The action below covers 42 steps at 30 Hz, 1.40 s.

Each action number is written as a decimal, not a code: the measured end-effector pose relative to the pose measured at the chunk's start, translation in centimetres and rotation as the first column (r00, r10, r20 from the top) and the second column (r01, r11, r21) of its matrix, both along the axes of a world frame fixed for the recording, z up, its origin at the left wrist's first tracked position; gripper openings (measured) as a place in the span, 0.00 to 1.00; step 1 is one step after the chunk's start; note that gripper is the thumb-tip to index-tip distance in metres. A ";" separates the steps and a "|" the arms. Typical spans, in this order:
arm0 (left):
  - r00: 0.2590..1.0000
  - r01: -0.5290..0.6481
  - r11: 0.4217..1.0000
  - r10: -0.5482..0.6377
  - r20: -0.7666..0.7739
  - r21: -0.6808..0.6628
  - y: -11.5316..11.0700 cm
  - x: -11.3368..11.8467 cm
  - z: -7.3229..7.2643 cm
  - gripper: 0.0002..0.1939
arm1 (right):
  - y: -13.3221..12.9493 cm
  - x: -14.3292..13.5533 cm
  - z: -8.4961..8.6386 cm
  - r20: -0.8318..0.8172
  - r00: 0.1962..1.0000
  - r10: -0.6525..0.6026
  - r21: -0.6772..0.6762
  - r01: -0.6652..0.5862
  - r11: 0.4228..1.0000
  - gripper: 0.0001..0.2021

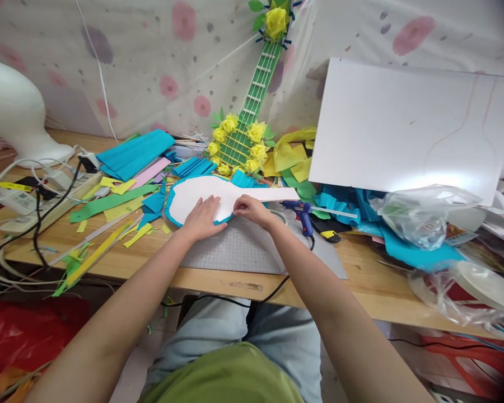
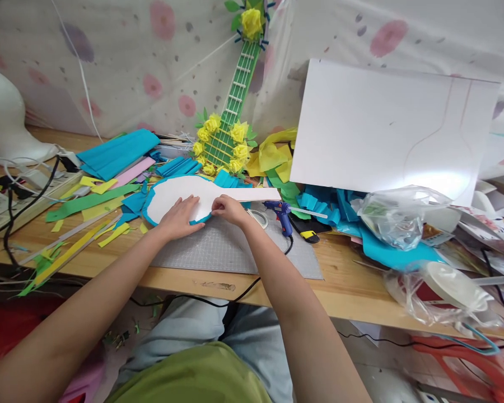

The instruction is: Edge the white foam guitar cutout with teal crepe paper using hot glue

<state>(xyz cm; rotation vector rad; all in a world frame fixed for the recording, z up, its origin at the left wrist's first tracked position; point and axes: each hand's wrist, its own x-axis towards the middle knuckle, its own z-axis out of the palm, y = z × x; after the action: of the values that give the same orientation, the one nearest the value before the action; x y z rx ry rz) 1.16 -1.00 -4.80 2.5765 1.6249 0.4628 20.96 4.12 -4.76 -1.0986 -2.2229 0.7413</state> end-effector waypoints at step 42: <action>0.998 -0.044 0.998 0.047 0.050 -0.052 0.0 0.8 -0.3 0.37 | -1.4 -0.3 -3.6 0.013 0.957 -0.290 0.258 0.277 0.925 0.22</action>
<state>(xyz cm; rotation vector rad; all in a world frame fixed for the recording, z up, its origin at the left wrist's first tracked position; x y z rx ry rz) 1.93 -1.04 -5.07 2.4748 1.6592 0.4802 20.67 2.70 -8.38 -1.2818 -2.0663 0.2988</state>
